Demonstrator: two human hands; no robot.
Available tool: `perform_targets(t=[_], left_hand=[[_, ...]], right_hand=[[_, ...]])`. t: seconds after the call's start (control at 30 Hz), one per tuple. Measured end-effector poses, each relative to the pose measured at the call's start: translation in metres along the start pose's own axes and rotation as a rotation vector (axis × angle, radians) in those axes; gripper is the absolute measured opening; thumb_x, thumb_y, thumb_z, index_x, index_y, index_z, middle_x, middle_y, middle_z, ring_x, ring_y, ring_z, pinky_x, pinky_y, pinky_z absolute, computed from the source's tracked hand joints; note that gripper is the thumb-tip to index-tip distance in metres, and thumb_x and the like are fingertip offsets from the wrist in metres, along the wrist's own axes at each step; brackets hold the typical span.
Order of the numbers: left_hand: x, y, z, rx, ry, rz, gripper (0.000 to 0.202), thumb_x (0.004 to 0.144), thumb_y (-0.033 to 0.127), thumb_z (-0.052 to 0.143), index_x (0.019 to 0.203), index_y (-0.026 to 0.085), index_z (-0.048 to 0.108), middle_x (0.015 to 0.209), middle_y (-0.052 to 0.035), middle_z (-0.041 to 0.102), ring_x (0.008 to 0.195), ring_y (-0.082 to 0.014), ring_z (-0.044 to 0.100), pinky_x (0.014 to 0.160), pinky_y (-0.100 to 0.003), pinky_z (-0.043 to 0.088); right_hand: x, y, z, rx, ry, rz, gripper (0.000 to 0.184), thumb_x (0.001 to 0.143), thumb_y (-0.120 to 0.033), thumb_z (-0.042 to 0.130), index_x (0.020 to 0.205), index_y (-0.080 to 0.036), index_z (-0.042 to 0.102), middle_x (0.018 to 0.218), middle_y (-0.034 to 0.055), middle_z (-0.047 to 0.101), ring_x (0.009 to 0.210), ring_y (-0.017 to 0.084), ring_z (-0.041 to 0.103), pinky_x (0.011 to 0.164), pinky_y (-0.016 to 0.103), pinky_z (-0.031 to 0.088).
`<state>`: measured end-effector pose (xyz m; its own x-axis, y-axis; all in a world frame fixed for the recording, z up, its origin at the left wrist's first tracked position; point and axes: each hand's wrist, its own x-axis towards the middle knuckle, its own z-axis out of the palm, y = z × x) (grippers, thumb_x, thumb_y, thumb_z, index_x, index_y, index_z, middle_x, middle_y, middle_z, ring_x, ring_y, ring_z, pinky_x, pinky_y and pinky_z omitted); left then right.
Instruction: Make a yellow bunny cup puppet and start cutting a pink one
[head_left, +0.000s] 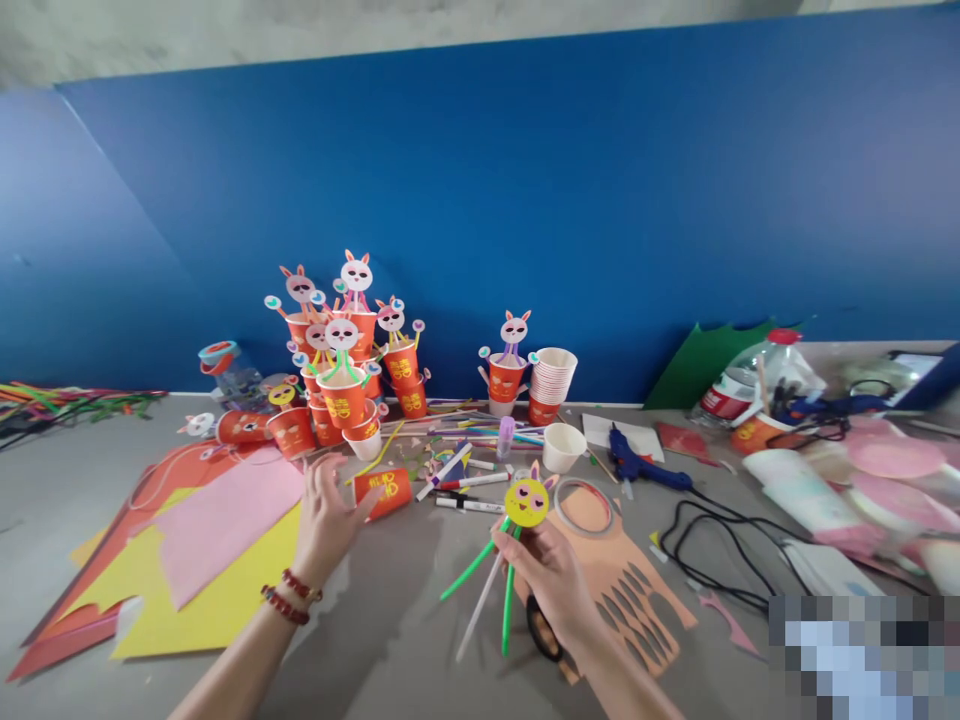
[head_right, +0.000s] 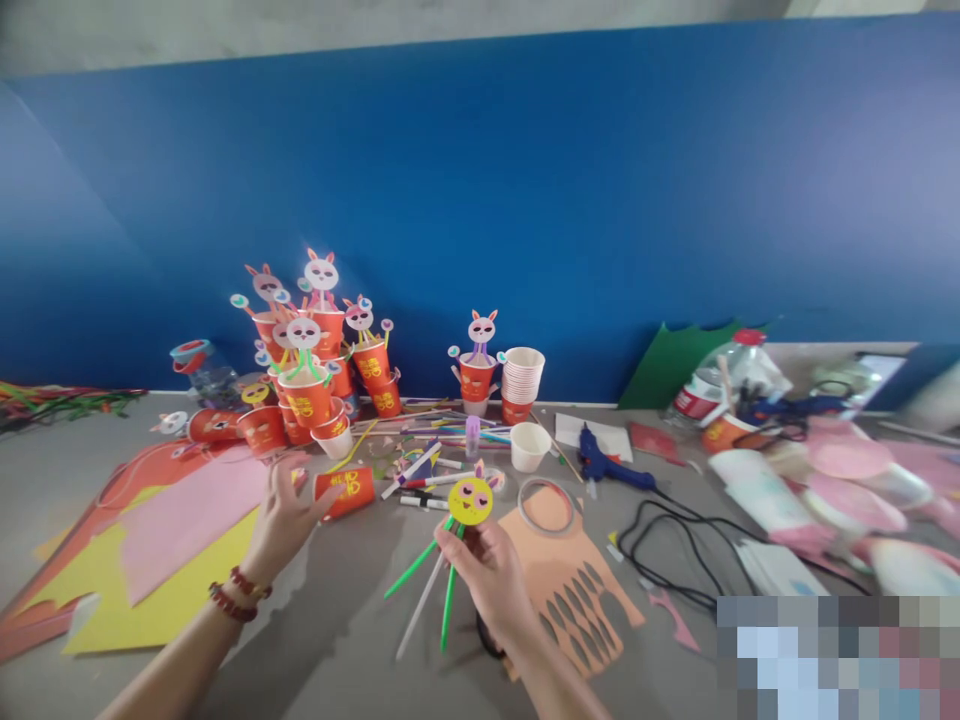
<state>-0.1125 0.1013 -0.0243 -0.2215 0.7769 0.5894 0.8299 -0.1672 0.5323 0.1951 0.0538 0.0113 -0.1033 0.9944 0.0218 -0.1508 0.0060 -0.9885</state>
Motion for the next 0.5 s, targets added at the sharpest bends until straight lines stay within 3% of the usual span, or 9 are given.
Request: perform_targets(t=[0.07, 0.17, 0.23, 0.33, 0.4, 0.5], left_hand=[[-0.004, -0.004, -0.003, -0.036, -0.096, -0.058, 0.068, 0.077, 0.055, 0.069, 0.128, 0.018, 0.045, 0.131, -0.0159, 0.053, 0.120, -0.0344, 0.057, 0.098, -0.055, 0.051], [-0.008, -0.004, -0.010, -0.107, -0.355, -0.086, 0.072, 0.078, 0.054, 0.070, 0.135, 0.020, 0.042, 0.135, -0.0152, 0.055, 0.125, -0.0341, 0.056, 0.103, -0.055, 0.048], [-0.009, 0.001, -0.013, -0.161, -0.511, -0.058, 0.064, 0.082, 0.051, 0.067, 0.135, 0.022, 0.045, 0.137, -0.0132, 0.057, 0.127, -0.0323, 0.055, 0.107, -0.052, 0.045], [-0.007, 0.016, -0.019, -0.193, -0.519, -0.022, 0.047, 0.086, 0.049, 0.062, 0.124, 0.023, 0.057, 0.131, -0.0109, 0.063, 0.124, -0.0324, 0.056, 0.106, -0.049, 0.045], [-0.004, 0.030, -0.023, -0.264, -0.519, -0.051, 0.042, 0.088, 0.050, 0.059, 0.120, 0.022, 0.059, 0.125, -0.0106, 0.065, 0.117, -0.0317, 0.060, 0.097, -0.044, 0.050], [0.000, 0.058, -0.028, -0.445, -0.676, -0.111, 0.039, 0.092, 0.052, 0.054, 0.116, 0.022, 0.059, 0.115, -0.0083, 0.067, 0.101, -0.0269, 0.065, 0.084, -0.034, 0.053]], right_hand=[[0.000, 0.000, 0.000, 0.009, -0.003, -0.003, 0.050, 0.071, -0.064, 0.078, 0.080, -0.017, 0.065, 0.067, 0.0014, 0.057, 0.060, 0.014, 0.052, 0.056, 0.026, 0.045], [-0.001, 0.001, 0.001, -0.003, -0.009, -0.005, 0.048, 0.072, -0.063, 0.077, 0.079, -0.017, 0.065, 0.068, 0.0016, 0.058, 0.061, 0.015, 0.052, 0.057, 0.026, 0.045], [-0.002, 0.001, 0.002, 0.004, -0.009, 0.001, 0.048, 0.072, -0.063, 0.077, 0.079, -0.017, 0.065, 0.068, 0.0013, 0.057, 0.061, 0.015, 0.052, 0.056, 0.026, 0.045], [-0.004, 0.001, 0.001, 0.068, -0.050, 0.004, 0.044, 0.073, -0.058, 0.079, 0.080, -0.018, 0.066, 0.069, 0.0010, 0.058, 0.061, 0.014, 0.051, 0.058, 0.025, 0.045], [-0.007, -0.003, 0.001, 0.143, -0.130, 0.013, 0.038, 0.074, -0.052, 0.081, 0.082, -0.018, 0.068, 0.072, 0.0012, 0.059, 0.063, 0.013, 0.052, 0.060, 0.026, 0.046], [-0.012, -0.010, 0.001, 0.253, -0.318, 0.019, 0.030, 0.075, -0.043, 0.084, 0.082, -0.017, 0.070, 0.077, 0.0014, 0.060, 0.064, 0.012, 0.053, 0.060, 0.025, 0.046]])
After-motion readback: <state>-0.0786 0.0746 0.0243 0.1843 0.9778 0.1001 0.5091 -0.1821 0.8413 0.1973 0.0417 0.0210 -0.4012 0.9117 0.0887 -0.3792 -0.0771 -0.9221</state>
